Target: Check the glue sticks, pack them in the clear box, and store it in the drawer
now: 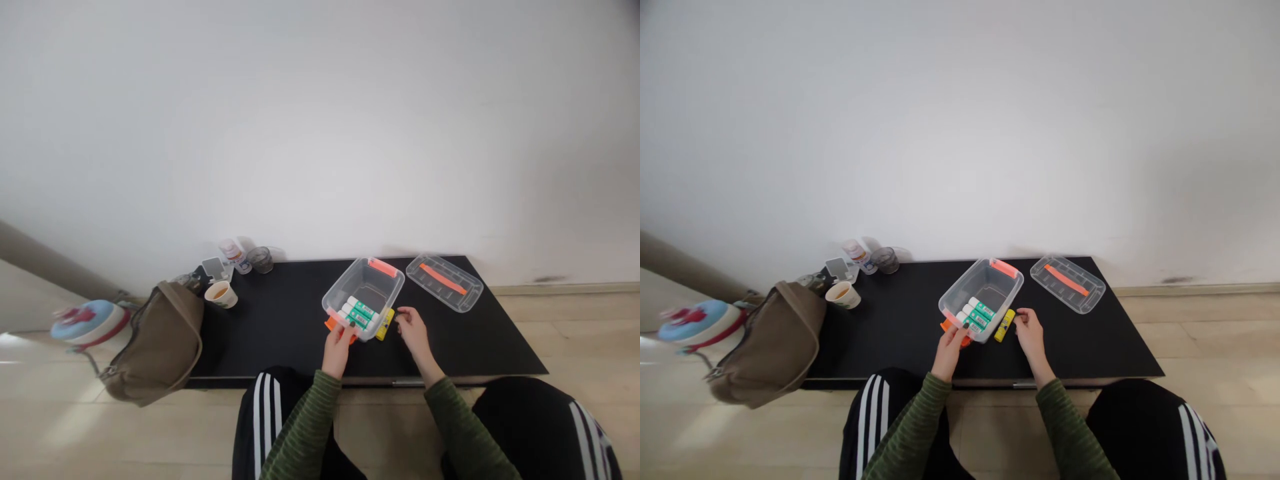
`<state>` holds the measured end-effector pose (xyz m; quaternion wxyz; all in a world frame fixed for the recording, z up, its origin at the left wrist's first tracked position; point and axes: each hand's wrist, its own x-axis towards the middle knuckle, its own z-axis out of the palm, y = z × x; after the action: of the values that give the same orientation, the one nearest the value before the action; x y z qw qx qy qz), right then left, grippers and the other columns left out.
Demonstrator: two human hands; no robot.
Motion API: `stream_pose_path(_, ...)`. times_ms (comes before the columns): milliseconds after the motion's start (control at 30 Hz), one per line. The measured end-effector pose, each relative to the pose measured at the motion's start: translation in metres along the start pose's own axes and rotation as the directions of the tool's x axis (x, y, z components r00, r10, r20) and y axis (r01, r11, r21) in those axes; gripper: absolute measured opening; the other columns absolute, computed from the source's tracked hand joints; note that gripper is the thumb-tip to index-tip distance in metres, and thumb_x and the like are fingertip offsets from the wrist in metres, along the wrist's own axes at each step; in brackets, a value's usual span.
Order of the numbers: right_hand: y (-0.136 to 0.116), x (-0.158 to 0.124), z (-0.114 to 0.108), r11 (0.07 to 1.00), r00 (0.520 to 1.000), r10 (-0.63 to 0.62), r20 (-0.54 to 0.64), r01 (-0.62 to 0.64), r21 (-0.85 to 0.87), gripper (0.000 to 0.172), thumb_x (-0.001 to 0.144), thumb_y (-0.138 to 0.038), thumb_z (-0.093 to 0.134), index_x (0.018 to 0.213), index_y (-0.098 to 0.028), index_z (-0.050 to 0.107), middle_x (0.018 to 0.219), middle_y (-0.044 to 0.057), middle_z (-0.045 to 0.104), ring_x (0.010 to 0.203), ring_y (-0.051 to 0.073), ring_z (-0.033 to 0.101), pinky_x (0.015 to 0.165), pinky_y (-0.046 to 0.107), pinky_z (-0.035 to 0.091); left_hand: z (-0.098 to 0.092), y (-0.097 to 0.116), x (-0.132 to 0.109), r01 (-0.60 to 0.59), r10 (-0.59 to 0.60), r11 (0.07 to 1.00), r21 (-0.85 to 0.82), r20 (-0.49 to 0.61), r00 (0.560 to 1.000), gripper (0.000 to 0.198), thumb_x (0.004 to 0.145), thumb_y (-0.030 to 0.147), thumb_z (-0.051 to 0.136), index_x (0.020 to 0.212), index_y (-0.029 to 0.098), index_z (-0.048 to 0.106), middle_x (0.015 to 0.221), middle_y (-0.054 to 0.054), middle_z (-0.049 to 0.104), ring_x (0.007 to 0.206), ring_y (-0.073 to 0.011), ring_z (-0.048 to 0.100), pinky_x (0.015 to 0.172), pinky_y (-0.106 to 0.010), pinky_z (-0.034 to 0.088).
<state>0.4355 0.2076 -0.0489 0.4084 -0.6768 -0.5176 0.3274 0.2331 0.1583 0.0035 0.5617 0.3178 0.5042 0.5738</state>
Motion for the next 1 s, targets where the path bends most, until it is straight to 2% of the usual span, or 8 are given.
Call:
stream_pose_path(133,0.001,-0.002,0.005,0.994,0.992,0.104,0.064,-0.105,0.008,0.033,0.081,-0.03,0.046,0.112,-0.018,0.052,0.086,0.003,0.066,0.066,0.018,0.065,0.066,0.03,0.052,0.001,0.002,0.0,0.009,-0.009,1.0,0.002,-0.011,1.0,0.04,0.064,0.047,0.079,0.08,0.011,0.072,0.078,-0.006,0.071,0.075,-0.0168,0.063,0.074,-0.027,0.049)
stream_pose_path(267,-0.004,-0.007,0.012,0.988,0.995,0.056,0.076,-0.044,-0.151,0.043,0.082,-0.031,0.05,0.122,-0.016,0.045,0.093,0.006,0.065,0.083,0.022,0.066,0.077,0.032,0.051,0.003,0.005,-0.001,0.019,-0.019,1.0,-0.005,-0.02,1.0,0.038,0.062,0.045,0.08,0.076,0.011,0.071,0.072,-0.004,0.069,0.07,-0.015,0.062,0.072,-0.026,0.049)
stream_pose_path(433,-0.01,-0.011,0.019,0.95,0.997,0.021,0.078,0.005,-0.312,0.052,0.082,-0.033,0.054,0.129,-0.014,0.043,0.106,0.011,0.063,0.097,0.024,0.064,0.08,0.032,0.049,0.004,0.006,-0.001,0.014,-0.014,1.0,-0.002,-0.025,1.0,0.038,0.061,0.045,0.079,0.076,0.011,0.071,0.072,-0.004,0.069,0.07,-0.0155,0.062,0.071,-0.026,0.049)
stream_pose_path(667,-0.017,-0.006,0.017,0.907,0.994,0.056,0.09,-0.013,-0.421,0.058,0.079,-0.037,0.062,0.13,-0.015,0.043,0.12,0.014,0.059,0.101,0.026,0.064,0.079,0.031,0.048,0.002,0.004,-0.001,0.002,-0.002,1.0,0.008,-0.016,1.0,0.038,0.063,0.045,0.079,0.078,0.011,0.071,0.075,-0.005,0.07,0.073,-0.0161,0.064,0.072,-0.026,0.049)
stream_pose_path(767,-0.022,-0.006,0.014,0.876,0.989,0.072,0.13,0.0,-0.483,0.054,0.08,-0.037,0.062,0.127,-0.016,0.045,0.121,0.014,0.059,0.102,0.026,0.064,0.078,0.03,0.047,0.002,0.003,0.0,0.005,-0.004,1.0,0.011,-0.026,1.0,0.038,0.062,0.044,0.079,0.079,0.011,0.072,0.075,-0.006,0.07,0.072,-0.0158,0.064,0.072,-0.026,0.049)
stream_pose_path(833,-0.025,-0.008,0.012,0.856,0.986,0.08,0.145,0.006,-0.517,0.051,0.08,-0.035,0.061,0.126,-0.016,0.046,0.119,0.014,0.061,0.101,0.026,0.065,0.077,0.03,0.046,0.003,0.002,0.001,0.032,-0.032,0.999,0.001,-0.047,0.998,0.039,0.06,0.044,0.08,0.077,0.011,0.071,0.072,-0.005,0.069,0.069,-0.0153,0.063,0.069,-0.026,0.049)
stream_pose_path(900,-0.026,-0.01,0.009,0.848,0.987,0.084,0.139,0.003,-0.53,0.055,0.079,-0.031,0.062,0.129,-0.016,0.044,0.118,0.014,0.062,0.099,0.026,0.066,0.076,0.03,0.046,0.003,0.002,0.001,0.073,-0.074,0.997,-0.017,-0.071,0.995,0.04,0.056,0.044,0.082,0.076,0.011,0.071,0.068,-0.004,0.068,0.065,-0.0146,0.062,0.066,-0.026,0.049)
stream_pose_path(1000,-0.018,-0.012,0.003,0.882,0.99,0.092,0.11,-0.03,-0.47,0.063,0.076,-0.028,0.064,0.133,-0.015,0.041,0.112,0.014,0.065,0.096,0.026,0.067,0.076,0.03,0.046,0.004,0.003,0.002,0.117,-0.121,0.992,-0.047,-0.079,0.99,0.039,0.053,0.043,0.083,0.073,0.012,0.071,0.067,-0.004,0.067,0.064,-0.0143,0.062,0.065,-0.026,0.05)
